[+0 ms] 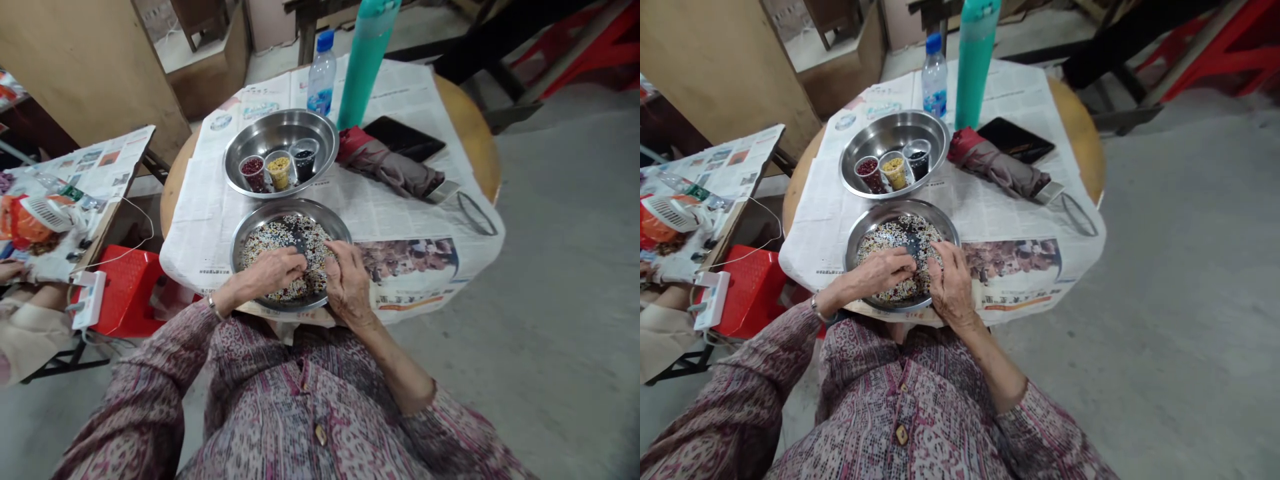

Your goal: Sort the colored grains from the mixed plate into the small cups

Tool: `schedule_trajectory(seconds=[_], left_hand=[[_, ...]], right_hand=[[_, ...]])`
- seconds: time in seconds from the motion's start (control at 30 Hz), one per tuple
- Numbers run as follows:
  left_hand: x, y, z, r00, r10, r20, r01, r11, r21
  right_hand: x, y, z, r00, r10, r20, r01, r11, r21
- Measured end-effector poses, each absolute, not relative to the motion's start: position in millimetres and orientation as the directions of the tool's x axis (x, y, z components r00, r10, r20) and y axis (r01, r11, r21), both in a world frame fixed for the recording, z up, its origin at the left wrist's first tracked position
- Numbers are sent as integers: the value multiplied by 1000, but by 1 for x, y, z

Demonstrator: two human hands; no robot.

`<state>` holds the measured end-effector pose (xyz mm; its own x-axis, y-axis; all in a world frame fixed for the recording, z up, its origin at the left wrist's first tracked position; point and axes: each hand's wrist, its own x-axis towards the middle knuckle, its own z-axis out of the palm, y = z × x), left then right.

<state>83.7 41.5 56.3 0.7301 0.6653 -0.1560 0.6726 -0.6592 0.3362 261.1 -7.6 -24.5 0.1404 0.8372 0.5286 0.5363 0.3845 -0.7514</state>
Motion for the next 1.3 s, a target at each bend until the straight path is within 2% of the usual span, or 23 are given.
schedule_trajectory(seconds=[0.17, 0.33, 0.43, 0.53, 0.63, 0.77, 0.97, 1.07, 1.17, 1.3], left_hand=[[49, 16, 74, 764, 615, -195, 639, -679, 361], [49, 18, 65, 758, 594, -271, 652, -675, 344], [64, 30, 55, 732, 656, -183, 676, -671, 304], [77, 47, 48, 677, 733, -71, 729, -653, 204], [77, 59, 44, 550, 834, 29, 827, -550, 120], [59, 58, 40, 438, 898, 43, 888, -439, 138], [62, 41, 40, 614, 785, -81, 744, -541, 392], [84, 39, 36, 708, 702, -78, 652, -609, 452], [105, 44, 31, 787, 614, -56, 580, -707, 406], [118, 60, 32, 813, 582, -13, 571, -793, 212]], right_hand=[[261, -9, -22, 139, 842, 522, 531, 381, -757], [261, -9, -22, 136, 834, 535, 545, 388, -743], [261, -8, -23, 130, 833, 538, 554, 389, -736], [262, -8, -24, 135, 837, 530, 556, 379, -740], [262, -7, -25, 138, 837, 530, 551, 380, -743], [261, -7, -25, 137, 834, 535, 551, 385, -741], [261, -8, -24, 139, 827, 544, 545, 394, -740], [261, -9, -24, 149, 832, 535, 538, 385, -750], [262, -9, -24, 147, 838, 526, 524, 385, -759], [262, -9, -24, 140, 836, 530, 521, 393, -757]])
